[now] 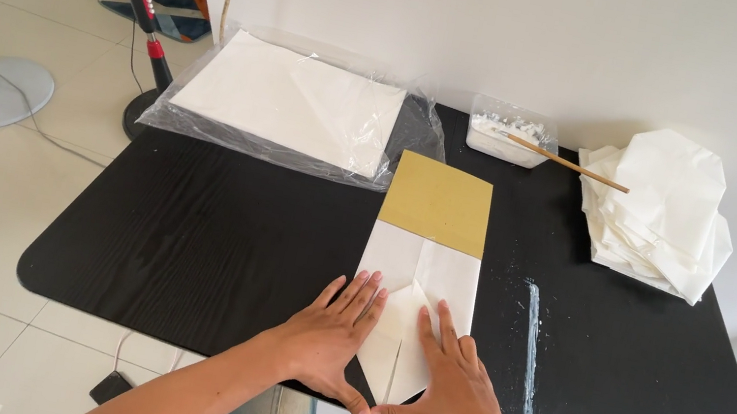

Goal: The person places a paper template on a white sheet, applies glue with a brush to the edges, and folds the paper around the template.

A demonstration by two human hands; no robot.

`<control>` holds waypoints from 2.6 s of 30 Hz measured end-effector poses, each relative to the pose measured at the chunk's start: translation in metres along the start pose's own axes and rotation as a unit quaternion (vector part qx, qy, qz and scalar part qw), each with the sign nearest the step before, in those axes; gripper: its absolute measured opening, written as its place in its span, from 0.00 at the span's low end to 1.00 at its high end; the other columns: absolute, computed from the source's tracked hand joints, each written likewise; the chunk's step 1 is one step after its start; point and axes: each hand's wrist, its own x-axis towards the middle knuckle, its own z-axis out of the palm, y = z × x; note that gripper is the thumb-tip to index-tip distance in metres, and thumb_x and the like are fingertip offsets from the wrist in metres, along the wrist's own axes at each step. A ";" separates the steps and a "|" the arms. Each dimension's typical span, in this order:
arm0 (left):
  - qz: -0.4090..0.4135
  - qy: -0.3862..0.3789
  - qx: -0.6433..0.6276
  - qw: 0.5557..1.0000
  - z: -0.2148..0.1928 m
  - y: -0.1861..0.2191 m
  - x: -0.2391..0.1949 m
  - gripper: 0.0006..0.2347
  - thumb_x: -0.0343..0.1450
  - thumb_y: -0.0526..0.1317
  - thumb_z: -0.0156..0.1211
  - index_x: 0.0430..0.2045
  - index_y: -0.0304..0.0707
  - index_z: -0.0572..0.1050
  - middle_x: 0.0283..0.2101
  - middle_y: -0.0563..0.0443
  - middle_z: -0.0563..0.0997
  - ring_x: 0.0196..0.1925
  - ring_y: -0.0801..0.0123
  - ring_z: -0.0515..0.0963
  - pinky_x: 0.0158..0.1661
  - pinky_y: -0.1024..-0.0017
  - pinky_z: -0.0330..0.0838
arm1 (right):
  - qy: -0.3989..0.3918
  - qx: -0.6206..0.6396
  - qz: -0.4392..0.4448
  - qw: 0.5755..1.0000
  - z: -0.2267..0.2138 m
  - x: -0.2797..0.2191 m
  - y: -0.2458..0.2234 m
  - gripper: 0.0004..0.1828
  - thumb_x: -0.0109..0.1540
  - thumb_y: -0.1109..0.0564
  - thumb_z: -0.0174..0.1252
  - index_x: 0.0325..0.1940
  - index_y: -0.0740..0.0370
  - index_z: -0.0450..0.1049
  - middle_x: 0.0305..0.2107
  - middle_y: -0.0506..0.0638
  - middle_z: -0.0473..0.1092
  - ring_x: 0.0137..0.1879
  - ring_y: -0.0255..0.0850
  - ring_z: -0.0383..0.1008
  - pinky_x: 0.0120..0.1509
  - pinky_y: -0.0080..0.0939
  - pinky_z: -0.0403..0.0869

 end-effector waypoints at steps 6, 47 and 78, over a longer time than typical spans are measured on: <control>0.029 0.120 -0.006 0.992 0.047 -0.026 0.040 0.43 0.73 0.69 0.27 0.72 0.26 0.42 0.78 0.34 0.34 0.80 0.52 0.29 0.72 0.49 0.28 | -0.003 0.104 0.028 0.994 -0.007 -0.005 0.004 0.73 0.46 0.30 0.76 0.82 0.35 0.34 0.80 0.24 0.21 0.86 0.46 0.23 0.82 0.58 0.50; 0.046 0.221 -0.204 0.953 0.006 -0.030 0.038 0.07 0.72 0.38 0.60 0.39 0.43 0.84 0.50 0.50 0.78 0.51 0.52 0.81 0.52 0.59 0.75 | 0.230 0.285 0.106 0.925 -0.005 0.016 -0.004 0.07 0.58 0.55 0.65 0.37 0.56 0.85 0.36 0.52 0.80 0.46 0.44 0.80 0.49 0.41 0.75; 0.043 0.280 -0.184 0.941 0.045 -0.062 0.055 0.17 0.76 0.47 0.50 0.55 0.41 0.76 0.68 0.49 0.70 0.74 0.60 0.62 0.68 0.59 0.53 | 0.224 0.388 0.067 0.891 -0.002 0.016 -0.002 0.28 0.49 0.63 0.76 0.53 0.69 0.80 0.37 0.56 0.71 0.44 0.43 0.72 0.53 0.40 0.71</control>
